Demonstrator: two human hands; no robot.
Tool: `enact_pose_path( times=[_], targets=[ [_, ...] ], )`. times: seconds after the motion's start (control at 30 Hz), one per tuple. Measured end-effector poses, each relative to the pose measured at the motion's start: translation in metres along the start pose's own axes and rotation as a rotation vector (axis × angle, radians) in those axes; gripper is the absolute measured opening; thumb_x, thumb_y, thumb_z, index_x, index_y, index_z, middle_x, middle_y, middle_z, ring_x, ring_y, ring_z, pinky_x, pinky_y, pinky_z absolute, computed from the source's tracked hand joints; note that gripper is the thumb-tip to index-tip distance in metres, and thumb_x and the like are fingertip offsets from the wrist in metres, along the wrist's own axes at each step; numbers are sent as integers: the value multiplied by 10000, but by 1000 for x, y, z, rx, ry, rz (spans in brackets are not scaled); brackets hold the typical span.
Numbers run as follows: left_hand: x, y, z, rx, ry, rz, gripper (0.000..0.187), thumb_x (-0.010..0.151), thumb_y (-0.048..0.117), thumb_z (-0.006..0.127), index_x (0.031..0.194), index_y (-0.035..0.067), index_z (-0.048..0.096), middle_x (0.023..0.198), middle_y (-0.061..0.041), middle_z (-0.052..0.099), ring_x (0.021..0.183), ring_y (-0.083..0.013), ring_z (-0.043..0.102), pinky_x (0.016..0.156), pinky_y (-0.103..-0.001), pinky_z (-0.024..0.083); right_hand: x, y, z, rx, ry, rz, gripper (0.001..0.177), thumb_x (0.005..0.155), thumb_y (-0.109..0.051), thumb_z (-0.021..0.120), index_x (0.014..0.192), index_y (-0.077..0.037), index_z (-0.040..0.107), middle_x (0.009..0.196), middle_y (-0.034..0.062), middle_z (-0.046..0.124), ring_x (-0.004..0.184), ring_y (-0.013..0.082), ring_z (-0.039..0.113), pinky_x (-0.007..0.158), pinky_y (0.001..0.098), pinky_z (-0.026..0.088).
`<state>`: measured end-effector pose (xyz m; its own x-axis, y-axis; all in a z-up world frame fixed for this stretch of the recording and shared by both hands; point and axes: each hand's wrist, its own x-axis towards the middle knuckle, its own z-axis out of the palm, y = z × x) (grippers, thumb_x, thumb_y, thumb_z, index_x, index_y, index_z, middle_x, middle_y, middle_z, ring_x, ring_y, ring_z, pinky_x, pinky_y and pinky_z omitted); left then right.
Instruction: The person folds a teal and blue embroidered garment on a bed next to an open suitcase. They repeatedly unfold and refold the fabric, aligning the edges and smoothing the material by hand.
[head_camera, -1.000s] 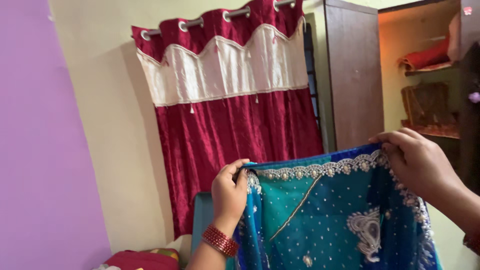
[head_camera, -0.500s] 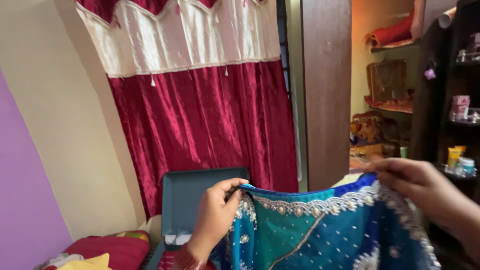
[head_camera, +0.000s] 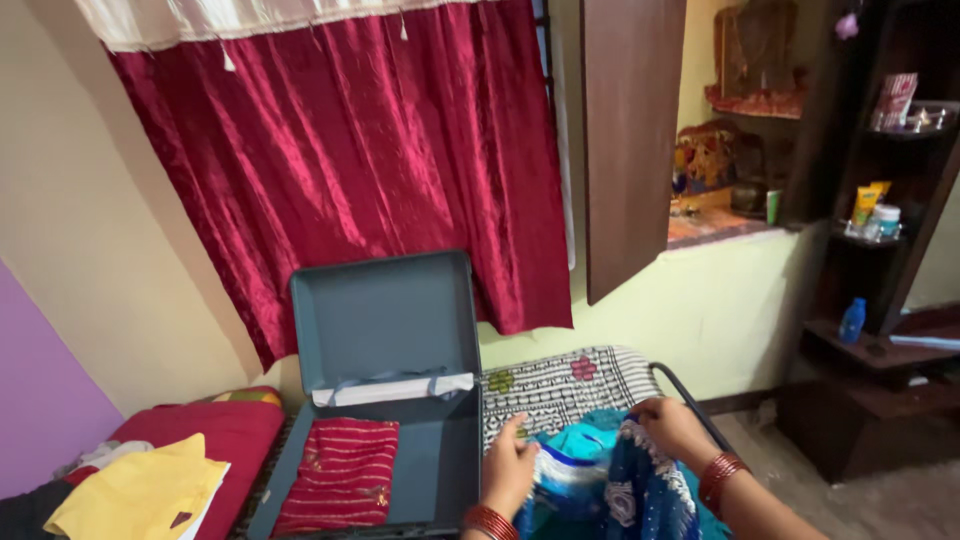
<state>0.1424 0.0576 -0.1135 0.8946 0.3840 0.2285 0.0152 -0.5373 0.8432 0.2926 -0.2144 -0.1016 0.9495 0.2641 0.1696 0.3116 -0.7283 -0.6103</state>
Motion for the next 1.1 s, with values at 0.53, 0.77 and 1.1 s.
enact_pose_path(
  times=[0.53, 0.77, 1.1],
  targets=[
    [-66, 45, 67, -291, -249, -117, 601, 821, 39, 690, 1406, 147, 604, 920, -77, 744, 788, -135, 662, 752, -309, 537, -95, -87, -29, 10, -281, -513, 200, 792, -101, 736, 982, -87, 794, 943, 122, 776, 857, 301, 743, 782, 395, 577],
    [-73, 49, 78, -225, -221, -54, 282, 878, 112, 667, 1145, 62, 744, 989, -109, 789, 898, -196, 748, 805, -328, 567, -125, -93, -49, 193, -221, -374, 232, 779, -98, 761, 966, -49, 632, 801, 117, 763, 767, 241, 770, 692, 360, 589],
    [-109, 92, 51, -139, 120, 61, 189, 874, 88, 666, 1028, 91, 776, 943, -144, 779, 873, -290, 752, 778, -381, 580, -155, -38, -23, 702, -236, -182, 156, 926, -98, 689, 1068, -56, 640, 1016, 0, 690, 879, 65, 655, 748, 265, 557]
  ],
)
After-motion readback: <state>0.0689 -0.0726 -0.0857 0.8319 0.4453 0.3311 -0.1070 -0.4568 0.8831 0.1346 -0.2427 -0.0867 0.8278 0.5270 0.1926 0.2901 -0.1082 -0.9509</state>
